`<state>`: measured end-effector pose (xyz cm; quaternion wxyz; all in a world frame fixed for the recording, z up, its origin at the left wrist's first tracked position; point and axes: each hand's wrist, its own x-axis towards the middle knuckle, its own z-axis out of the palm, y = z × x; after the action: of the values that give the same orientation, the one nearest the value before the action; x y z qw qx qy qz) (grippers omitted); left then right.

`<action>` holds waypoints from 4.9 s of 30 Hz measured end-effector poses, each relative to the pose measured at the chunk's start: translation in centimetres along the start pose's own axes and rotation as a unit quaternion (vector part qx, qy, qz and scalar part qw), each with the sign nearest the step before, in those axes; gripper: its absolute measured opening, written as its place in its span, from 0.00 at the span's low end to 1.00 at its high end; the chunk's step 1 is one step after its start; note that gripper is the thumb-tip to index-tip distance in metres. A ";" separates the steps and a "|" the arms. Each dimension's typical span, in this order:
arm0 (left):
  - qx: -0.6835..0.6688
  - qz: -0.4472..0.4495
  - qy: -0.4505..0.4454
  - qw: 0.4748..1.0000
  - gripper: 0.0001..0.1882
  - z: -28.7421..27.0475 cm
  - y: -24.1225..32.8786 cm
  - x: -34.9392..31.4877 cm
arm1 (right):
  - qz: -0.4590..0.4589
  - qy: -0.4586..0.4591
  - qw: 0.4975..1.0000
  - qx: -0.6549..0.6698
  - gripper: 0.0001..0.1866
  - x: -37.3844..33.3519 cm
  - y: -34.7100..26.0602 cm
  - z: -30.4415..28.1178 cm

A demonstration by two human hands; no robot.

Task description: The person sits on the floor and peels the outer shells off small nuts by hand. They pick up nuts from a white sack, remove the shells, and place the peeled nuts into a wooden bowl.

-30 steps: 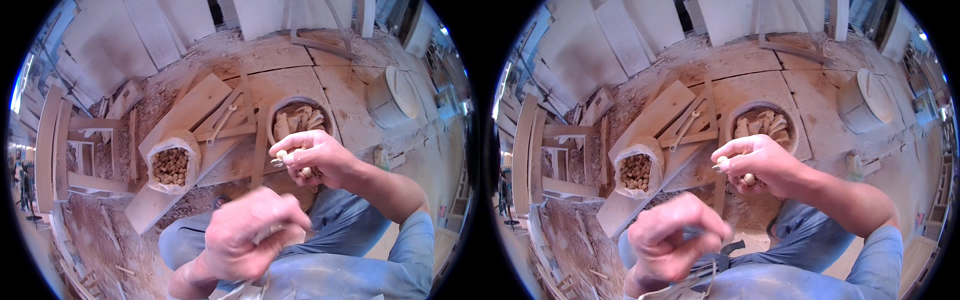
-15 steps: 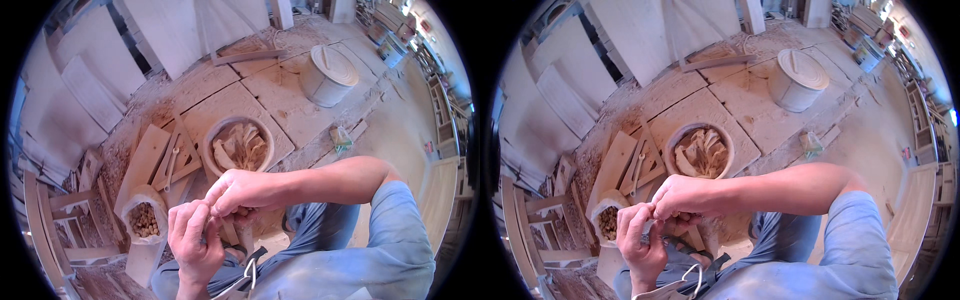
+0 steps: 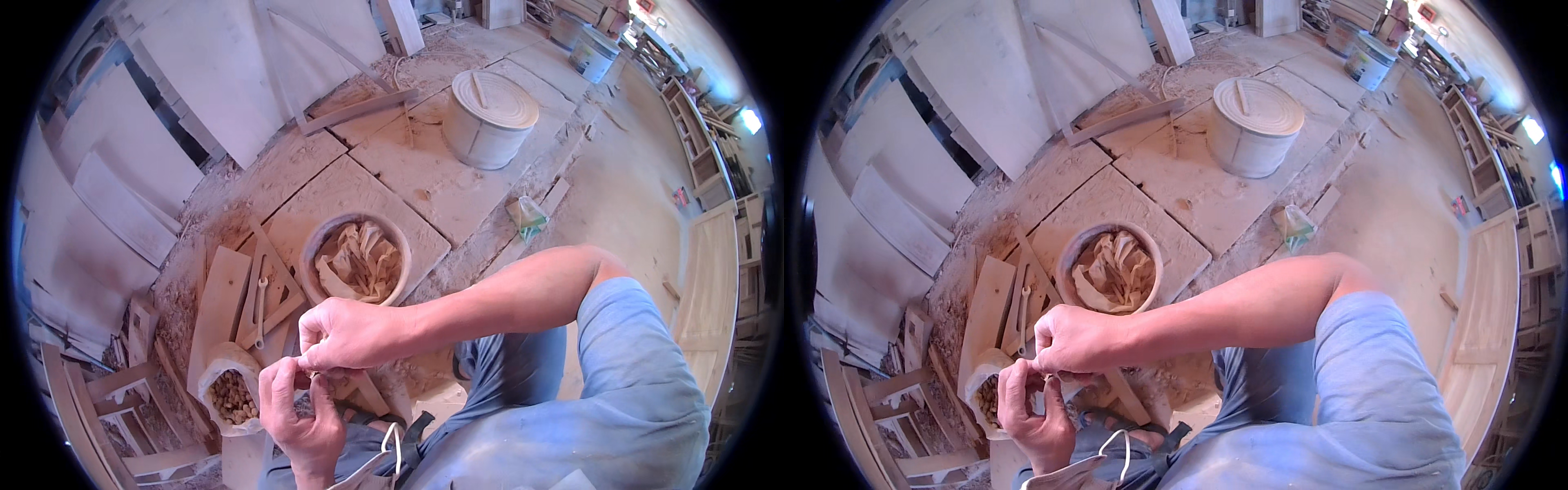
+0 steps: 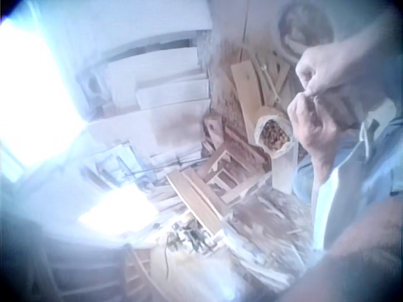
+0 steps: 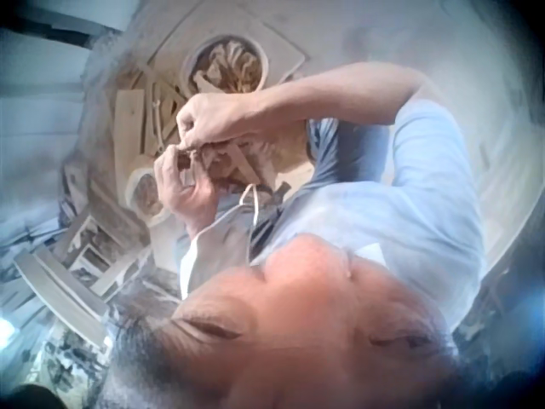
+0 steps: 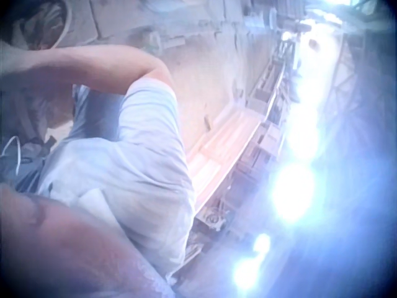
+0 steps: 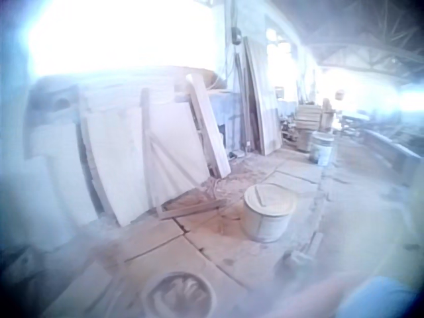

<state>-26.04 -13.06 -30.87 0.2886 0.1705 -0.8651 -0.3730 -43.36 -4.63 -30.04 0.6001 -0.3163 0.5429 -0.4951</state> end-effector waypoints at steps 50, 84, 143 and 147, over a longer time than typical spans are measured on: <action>-0.210 -0.137 -0.073 0.965 0.18 0.7 -0.7 -1.0 | -0.089 -0.020 0.996 -0.021 0.10 -0.6 -0.5 0.5; -0.702 -0.339 0.033 0.625 0.19 0.5 -2.0 -1.0 | -0.385 0.073 0.808 -0.439 0.18 -0.8 -0.7 1.7; -0.495 -0.362 -0.034 0.790 0.22 2.2 -1.5 -2.1 | -0.127 -0.373 0.918 0.042 0.03 -3.7 -3.6 5.9; -0.480 -0.362 -0.058 0.797 0.21 2.5 -1.3 -2.3 | -0.236 -0.346 0.905 0.066 0.07 -4.0 -3.5 6.1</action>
<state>-25.73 -11.32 -34.09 0.1267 0.2894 -0.4651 -0.8270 -38.06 -2.93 -24.16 0.6351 -0.5464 0.1763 -0.5167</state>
